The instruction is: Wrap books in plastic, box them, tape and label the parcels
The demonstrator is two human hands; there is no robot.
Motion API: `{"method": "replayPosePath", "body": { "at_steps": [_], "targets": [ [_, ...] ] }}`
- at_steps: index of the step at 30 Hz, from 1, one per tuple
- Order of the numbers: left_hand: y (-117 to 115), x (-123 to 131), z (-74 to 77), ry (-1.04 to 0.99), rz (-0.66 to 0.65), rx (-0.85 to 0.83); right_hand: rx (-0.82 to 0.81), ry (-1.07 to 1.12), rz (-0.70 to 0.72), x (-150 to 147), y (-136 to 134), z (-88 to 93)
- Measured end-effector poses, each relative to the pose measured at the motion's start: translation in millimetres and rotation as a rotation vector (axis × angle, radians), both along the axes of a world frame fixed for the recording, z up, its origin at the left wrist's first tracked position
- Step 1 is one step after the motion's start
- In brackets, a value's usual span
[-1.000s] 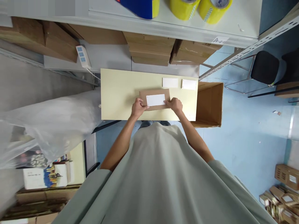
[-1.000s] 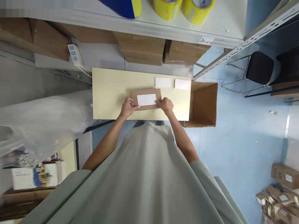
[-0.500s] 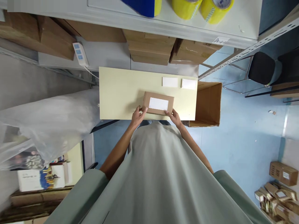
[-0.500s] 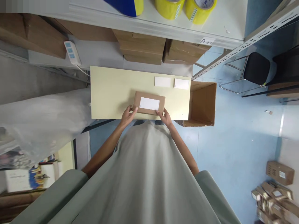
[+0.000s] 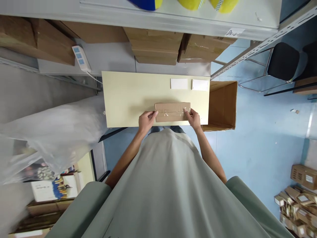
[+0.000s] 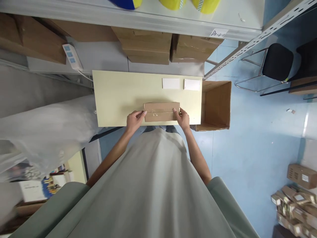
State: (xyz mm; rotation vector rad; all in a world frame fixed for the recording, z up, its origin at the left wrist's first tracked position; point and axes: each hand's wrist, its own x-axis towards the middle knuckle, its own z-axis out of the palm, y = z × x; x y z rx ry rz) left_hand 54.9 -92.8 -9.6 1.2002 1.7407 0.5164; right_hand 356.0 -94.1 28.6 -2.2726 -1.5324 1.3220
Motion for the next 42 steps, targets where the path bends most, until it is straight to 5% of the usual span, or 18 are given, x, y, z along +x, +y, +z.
{"method": "replayPosePath", "body": {
  "at_steps": [4, 9, 16, 26, 35, 42],
  "targets": [
    [14, 12, -14.3, 0.115, -0.017, -0.054, 0.077, 0.023, -0.09, 4, 4, -23.7],
    [22, 25, -19.4, 0.239, 0.032, -0.037, 0.097, 0.034, -0.003, 11, 12, -38.6],
    [-2, 56, -8.9, 0.307, 0.159, -0.177, 0.101, 0.094, 0.079, 28, 9, -50.8],
    [-29, 93, -14.5, 0.318, 0.295, -0.227, 0.146, 0.164, 0.069, 67, -8, -60.3],
    [-103, 143, -18.0, 0.214, 0.364, -0.086, 0.246, 0.286, 0.028, 123, -60, -76.4],
    [-205, 205, -34.5, 0.005, 0.467, 0.001, 0.399, 0.341, 0.134, 196, -150, -87.6]
  ]
}}
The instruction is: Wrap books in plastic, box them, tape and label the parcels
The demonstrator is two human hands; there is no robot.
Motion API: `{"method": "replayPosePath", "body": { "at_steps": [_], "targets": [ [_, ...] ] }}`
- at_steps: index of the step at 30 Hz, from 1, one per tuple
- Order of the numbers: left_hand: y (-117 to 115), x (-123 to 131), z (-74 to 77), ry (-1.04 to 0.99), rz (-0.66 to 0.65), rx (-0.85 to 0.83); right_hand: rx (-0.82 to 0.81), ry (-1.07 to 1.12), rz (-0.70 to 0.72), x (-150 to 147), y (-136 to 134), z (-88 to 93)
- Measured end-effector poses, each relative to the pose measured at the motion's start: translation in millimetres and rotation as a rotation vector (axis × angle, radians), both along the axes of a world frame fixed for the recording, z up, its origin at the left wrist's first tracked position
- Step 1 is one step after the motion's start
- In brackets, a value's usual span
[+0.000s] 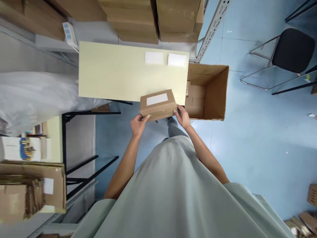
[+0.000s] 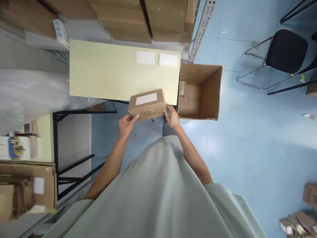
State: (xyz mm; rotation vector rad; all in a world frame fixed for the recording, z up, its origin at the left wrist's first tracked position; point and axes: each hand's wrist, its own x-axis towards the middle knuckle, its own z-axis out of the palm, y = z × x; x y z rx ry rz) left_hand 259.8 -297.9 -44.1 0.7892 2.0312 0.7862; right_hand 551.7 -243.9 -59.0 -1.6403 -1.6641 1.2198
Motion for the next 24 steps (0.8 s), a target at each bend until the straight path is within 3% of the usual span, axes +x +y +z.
{"method": "replayPosePath", "body": {
  "at_steps": [5, 10, 17, 24],
  "targets": [
    [-65, 58, 0.9, -0.117, -0.061, -0.022, 0.033, 0.024, -0.078, 79, -76, 9.2],
    [-89, 108, -1.6, -0.219, -0.172, -0.1, -0.075, -0.005, -0.221, 143, -126, 17.7],
    [-74, 194, -4.7, -0.26, -0.288, -0.139, -0.08, -0.032, -0.39, 216, -131, 15.8],
    [-18, 308, -10.0, -0.215, -0.353, -0.205, 0.068, -0.265, -0.343, 316, -91, 9.5]
  ]
}}
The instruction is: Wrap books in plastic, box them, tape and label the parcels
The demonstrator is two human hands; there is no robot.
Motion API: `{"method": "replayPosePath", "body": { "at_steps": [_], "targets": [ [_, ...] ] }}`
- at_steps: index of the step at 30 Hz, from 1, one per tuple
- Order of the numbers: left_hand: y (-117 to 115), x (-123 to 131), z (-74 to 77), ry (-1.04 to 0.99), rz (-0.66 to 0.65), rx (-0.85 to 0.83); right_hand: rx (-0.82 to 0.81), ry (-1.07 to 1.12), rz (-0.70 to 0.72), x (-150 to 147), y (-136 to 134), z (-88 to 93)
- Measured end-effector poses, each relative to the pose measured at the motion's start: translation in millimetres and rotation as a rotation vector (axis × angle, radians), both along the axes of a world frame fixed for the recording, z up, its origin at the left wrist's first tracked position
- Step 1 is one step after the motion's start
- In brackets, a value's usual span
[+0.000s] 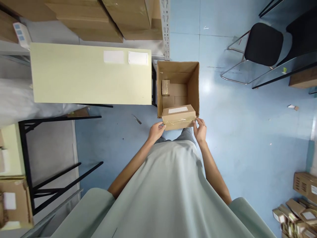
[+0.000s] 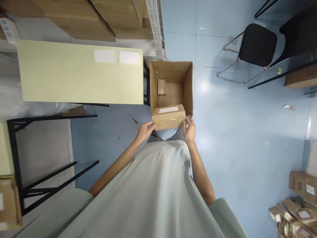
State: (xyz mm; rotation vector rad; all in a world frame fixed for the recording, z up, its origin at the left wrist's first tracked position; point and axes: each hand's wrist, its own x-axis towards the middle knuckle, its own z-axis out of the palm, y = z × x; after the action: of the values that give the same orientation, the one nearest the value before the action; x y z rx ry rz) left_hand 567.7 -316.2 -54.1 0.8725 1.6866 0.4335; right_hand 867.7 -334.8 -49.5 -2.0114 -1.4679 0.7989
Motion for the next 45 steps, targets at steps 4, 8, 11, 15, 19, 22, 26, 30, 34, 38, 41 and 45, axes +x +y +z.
{"method": "replayPosePath", "body": {
  "at_steps": [4, 8, 11, 15, 19, 22, 26, 30, 34, 38, 41, 45],
  "targets": [
    [39, 80, 0.6, -0.004, 0.052, -0.043, 0.002, -0.048, 0.035, 71, 49, -4.4],
    [74, 157, 5.1, -0.143, 0.309, -0.085, 0.023, -0.051, 0.123, 132, 117, -12.6],
    [92, 193, 8.0, -0.208, 0.474, -0.1, 0.03, -0.036, 0.215, 152, 176, -24.4],
    [110, 204, 4.3, -0.254, 0.576, -0.113, 0.012, -0.036, 0.399, 141, 247, -48.5],
    [127, 190, -17.8, -0.253, 0.669, -0.18, -0.01, -0.064, 0.496, 108, 294, -77.6],
    [142, 174, -46.8, -0.308, 0.683, -0.236, -0.049, -0.079, 0.512, 87, 312, -97.7],
    [163, 153, -94.3, -0.417, 0.795, -0.464, -0.141, -0.127, 0.513, 61, 319, -121.1],
    [181, 139, -148.8, -0.495, 0.866, -0.671, -0.268, -0.19, 0.5, 28, 320, -155.8],
    [191, 135, -212.6, -0.527, 0.976, -0.728, -0.418, -0.256, 0.519, 0, 333, -213.7],
    [207, 141, -285.2, -0.579, 1.065, -0.737, -0.405, -0.246, 0.585, -14, 364, -291.0],
    [227, 148, -343.5, -0.649, 1.081, -0.695, -0.376, -0.206, 0.629, -23, 394, -359.7],
    [259, 152, -421.6, -0.749, 1.067, -0.607, -0.415, -0.167, 0.633, -38, 438, -452.4]
  ]
}}
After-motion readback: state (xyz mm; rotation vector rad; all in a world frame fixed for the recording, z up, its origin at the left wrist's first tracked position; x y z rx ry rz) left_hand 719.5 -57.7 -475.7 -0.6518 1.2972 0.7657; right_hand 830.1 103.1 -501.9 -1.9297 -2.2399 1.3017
